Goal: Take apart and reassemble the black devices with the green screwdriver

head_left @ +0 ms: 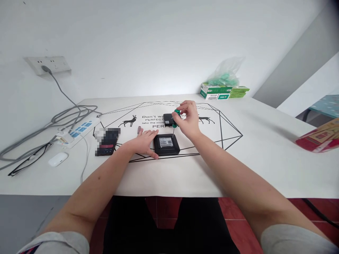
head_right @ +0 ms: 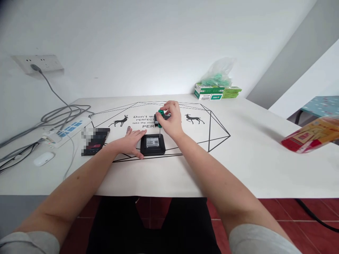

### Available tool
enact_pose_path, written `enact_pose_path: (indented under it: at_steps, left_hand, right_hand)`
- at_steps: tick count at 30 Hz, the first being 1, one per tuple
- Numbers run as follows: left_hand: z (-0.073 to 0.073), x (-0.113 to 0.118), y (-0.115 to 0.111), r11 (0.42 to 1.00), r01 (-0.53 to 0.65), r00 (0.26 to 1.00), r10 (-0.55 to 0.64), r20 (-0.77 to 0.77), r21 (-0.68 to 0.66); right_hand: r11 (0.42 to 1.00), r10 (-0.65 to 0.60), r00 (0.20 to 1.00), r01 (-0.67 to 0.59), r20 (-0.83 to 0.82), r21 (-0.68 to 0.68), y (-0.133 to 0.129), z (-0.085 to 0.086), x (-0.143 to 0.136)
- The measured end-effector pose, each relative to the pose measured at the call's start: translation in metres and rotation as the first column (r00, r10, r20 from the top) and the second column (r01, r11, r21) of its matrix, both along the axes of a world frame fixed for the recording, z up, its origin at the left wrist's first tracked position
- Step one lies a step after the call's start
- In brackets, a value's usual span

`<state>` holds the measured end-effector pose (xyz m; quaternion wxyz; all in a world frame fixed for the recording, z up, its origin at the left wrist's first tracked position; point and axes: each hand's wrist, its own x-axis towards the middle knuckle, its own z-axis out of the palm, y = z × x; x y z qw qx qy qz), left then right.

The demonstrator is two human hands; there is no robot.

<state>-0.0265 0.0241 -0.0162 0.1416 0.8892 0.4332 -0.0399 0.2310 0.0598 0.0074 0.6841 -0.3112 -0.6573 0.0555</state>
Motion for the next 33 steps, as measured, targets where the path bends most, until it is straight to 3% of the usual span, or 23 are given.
enact_pose_path:
  at_steps: [4, 7, 12, 16, 21, 25, 29, 33]
  left_hand:
    - [0.002, 0.0, 0.0, 1.0, 0.0, 1.0, 0.0, -0.014, -0.005]
    - [0.003, 0.001, -0.002, 1.0, -0.017, 0.999, 0.017, -0.032, -0.004]
    - [0.006, 0.001, -0.004, 1.0, -0.014, 0.999, 0.014, -0.036, -0.003]
    - [0.01, 0.001, -0.005, 1.0, -0.017, 0.999, 0.016, -0.047, -0.013]
    - [0.011, 0.001, -0.005, 1.0, -0.003, 1.0, 0.003, -0.031, -0.015]
    - [0.01, 0.0, -0.004, 1.0, -0.002, 1.0, 0.002, -0.016, -0.017]
    - [0.007, 0.0, -0.001, 1.0, -0.01, 1.0, 0.01, -0.024, -0.01]
    - [0.003, 0.0, 0.003, 1.0, -0.014, 1.0, 0.014, -0.025, 0.009]
  right_hand:
    - [0.991, 0.074, 0.995, -0.081, -0.068, -0.111, -0.001, -0.007, -0.014]
    - [0.989, 0.075, 0.994, -0.085, -0.082, -0.121, -0.007, -0.01, -0.019]
    - [1.0, -0.002, 1.0, 0.002, -0.003, 0.014, -0.019, -0.009, -0.016]
    - [0.995, 0.025, 0.999, -0.029, 0.047, 0.096, -0.022, -0.007, -0.006]
    - [0.997, 0.068, 0.997, -0.067, 0.046, -0.027, -0.017, -0.007, 0.001]
    - [0.993, 0.114, 0.993, -0.114, 0.005, -0.023, -0.013, -0.009, -0.002]
    - [0.972, 0.192, 0.981, -0.191, -0.008, -0.14, -0.014, -0.012, -0.005]
    - [0.989, 0.05, 0.999, -0.049, 0.005, -0.14, -0.018, -0.014, -0.007]
